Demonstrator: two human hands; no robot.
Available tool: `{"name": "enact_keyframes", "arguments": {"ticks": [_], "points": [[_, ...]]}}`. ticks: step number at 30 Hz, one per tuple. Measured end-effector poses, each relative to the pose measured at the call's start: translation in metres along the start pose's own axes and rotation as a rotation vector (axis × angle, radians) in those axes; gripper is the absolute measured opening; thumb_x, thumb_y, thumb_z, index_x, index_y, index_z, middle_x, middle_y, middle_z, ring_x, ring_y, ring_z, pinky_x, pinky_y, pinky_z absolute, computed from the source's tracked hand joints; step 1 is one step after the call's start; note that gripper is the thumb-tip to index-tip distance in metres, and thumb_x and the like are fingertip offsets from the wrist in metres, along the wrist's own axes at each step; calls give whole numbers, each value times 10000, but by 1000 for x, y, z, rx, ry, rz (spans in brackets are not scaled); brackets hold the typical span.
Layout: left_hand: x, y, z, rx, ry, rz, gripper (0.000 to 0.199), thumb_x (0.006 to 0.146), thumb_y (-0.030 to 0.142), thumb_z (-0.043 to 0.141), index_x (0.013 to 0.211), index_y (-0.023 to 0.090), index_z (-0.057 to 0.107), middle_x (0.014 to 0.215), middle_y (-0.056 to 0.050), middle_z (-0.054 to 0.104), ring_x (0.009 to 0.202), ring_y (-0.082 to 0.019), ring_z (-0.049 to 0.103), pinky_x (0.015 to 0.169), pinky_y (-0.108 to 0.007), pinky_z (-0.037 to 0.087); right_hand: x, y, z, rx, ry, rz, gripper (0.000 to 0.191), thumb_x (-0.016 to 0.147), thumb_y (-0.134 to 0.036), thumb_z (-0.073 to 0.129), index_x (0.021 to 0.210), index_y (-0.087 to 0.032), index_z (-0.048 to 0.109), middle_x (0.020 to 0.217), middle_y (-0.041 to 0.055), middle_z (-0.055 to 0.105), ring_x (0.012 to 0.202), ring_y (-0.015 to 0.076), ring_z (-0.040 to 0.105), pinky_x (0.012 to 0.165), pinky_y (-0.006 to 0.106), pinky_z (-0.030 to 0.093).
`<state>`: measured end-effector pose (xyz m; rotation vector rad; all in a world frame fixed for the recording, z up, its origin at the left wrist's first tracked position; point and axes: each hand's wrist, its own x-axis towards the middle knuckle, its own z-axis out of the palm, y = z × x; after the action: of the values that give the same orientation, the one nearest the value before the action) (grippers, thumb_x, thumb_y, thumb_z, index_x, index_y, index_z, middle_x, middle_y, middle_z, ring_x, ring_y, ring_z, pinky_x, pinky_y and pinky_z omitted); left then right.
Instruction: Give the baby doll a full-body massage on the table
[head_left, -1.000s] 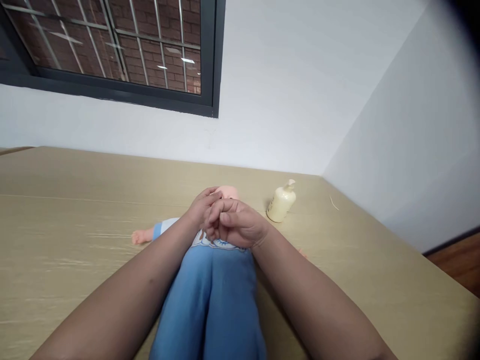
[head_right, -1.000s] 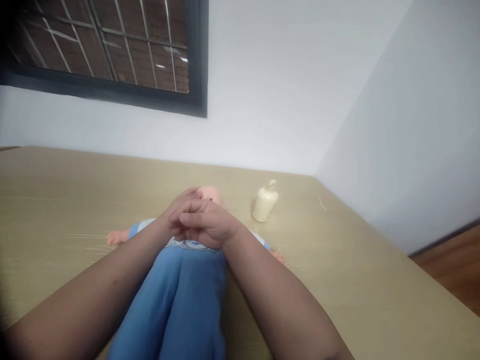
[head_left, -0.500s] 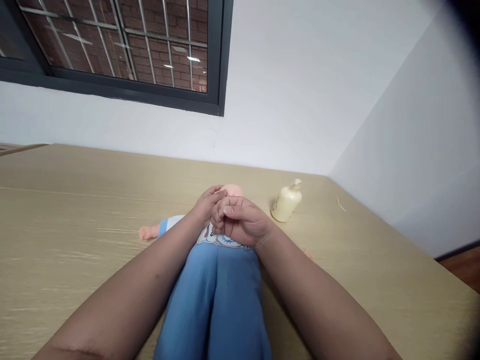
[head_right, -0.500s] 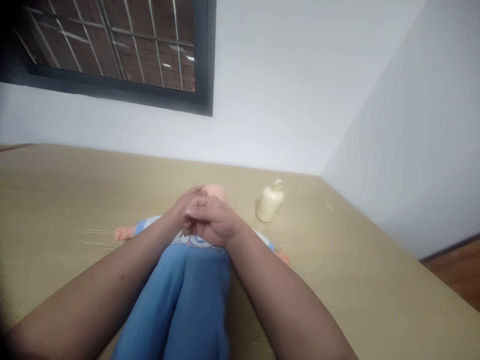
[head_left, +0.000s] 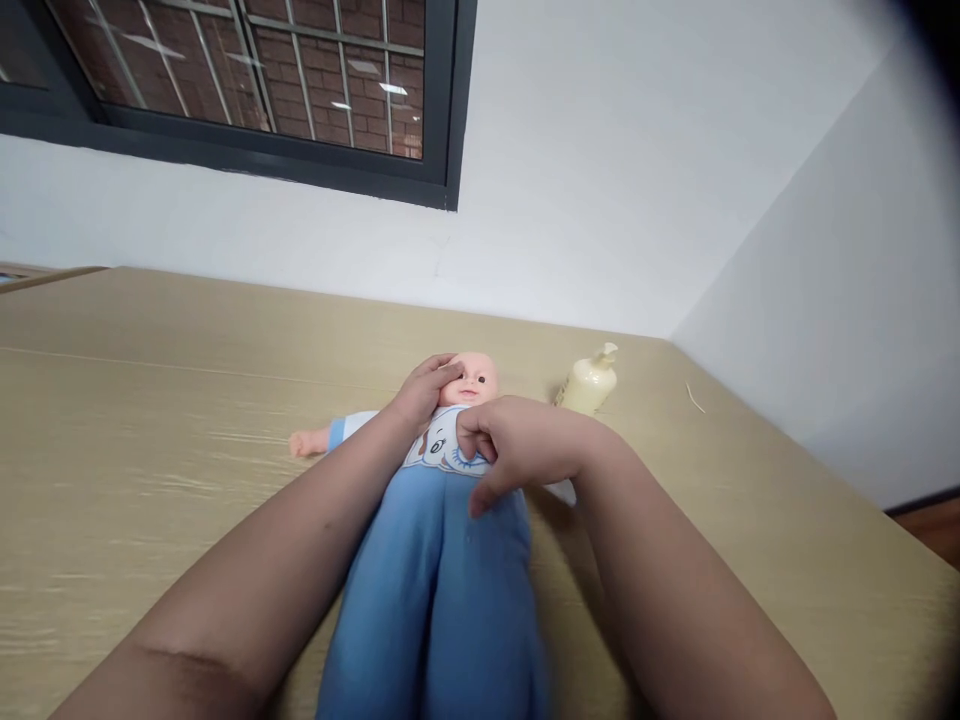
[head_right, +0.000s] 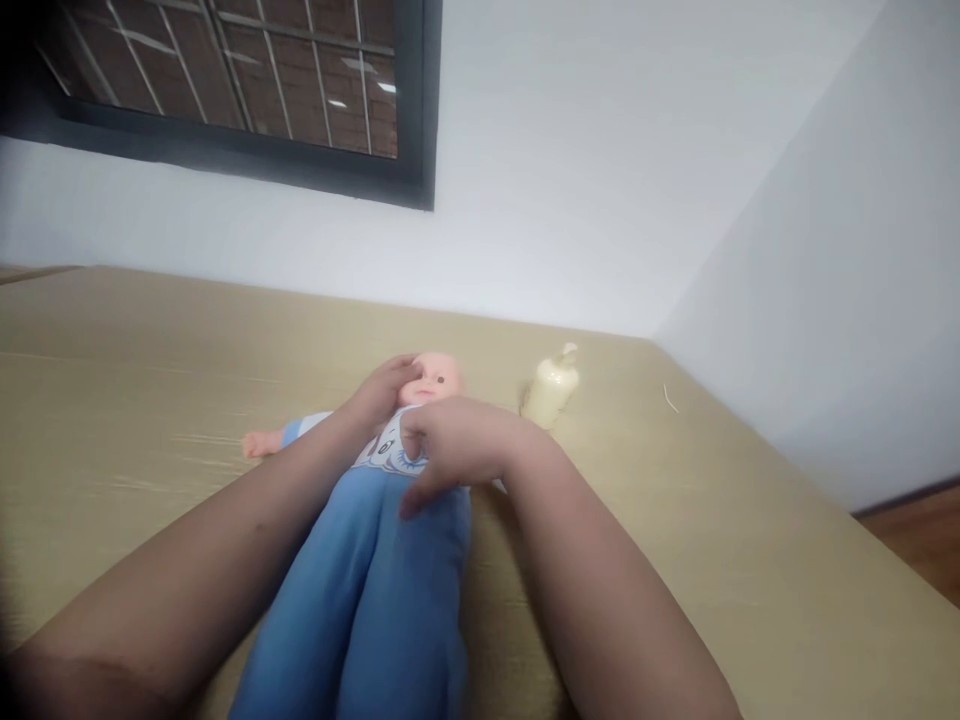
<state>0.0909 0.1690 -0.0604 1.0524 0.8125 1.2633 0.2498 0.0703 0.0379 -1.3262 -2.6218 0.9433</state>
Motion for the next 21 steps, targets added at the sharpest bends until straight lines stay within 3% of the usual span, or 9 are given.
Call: {"name": "enact_keyframes", "arguments": {"ticks": [5, 8, 13, 16, 21], "points": [[1, -3, -2, -36, -39, -39, 464, 671, 422, 839, 1021, 159, 688, 1022, -97, 732, 970, -280, 675, 827, -370, 521, 6, -11, 14, -178, 55, 83, 646, 422, -619, 924, 787, -244, 546, 617, -21, 546, 539, 148, 447, 476, 284, 253], [1, -3, -1, -46, -38, -36, 457, 666, 420, 844, 1008, 161, 686, 999, -88, 732, 953, -274, 675, 824, -364, 517, 10, -12, 17, -168, 86, 61, 578, 515, -613, 890, 727, -240, 503, 569, -31, 513, 499, 128, 406, 474, 289, 245], [1, -2, -1, -45, -29, -18, 437, 662, 412, 846, 978, 159, 684, 973, -72, 727, 924, -254, 664, 818, -349, 509, 7, -1, 9, -159, 0, 91, 466, 640, -551, 831, 871, -246, 565, 736, -12, 630, 588, 154, 505, 506, 291, 274], [1, -2, -2, -41, -35, -16, 429, 667, 410, 844, 974, 159, 680, 962, -67, 719, 910, -245, 660, 812, -344, 507, 5, 4, 8, -127, -24, 57, 520, 595, -530, 867, 928, -260, 573, 772, -16, 642, 609, 158, 517, 524, 288, 275], [-2, 1, -1, -22, -31, -24, 417, 681, 412, 835, 976, 160, 681, 940, -68, 719, 889, -244, 659, 794, -345, 511, 9, 2, 14, -121, 41, 46, 672, 414, -623, 918, 857, -254, 573, 674, -22, 596, 565, 155, 465, 522, 294, 254]]}}
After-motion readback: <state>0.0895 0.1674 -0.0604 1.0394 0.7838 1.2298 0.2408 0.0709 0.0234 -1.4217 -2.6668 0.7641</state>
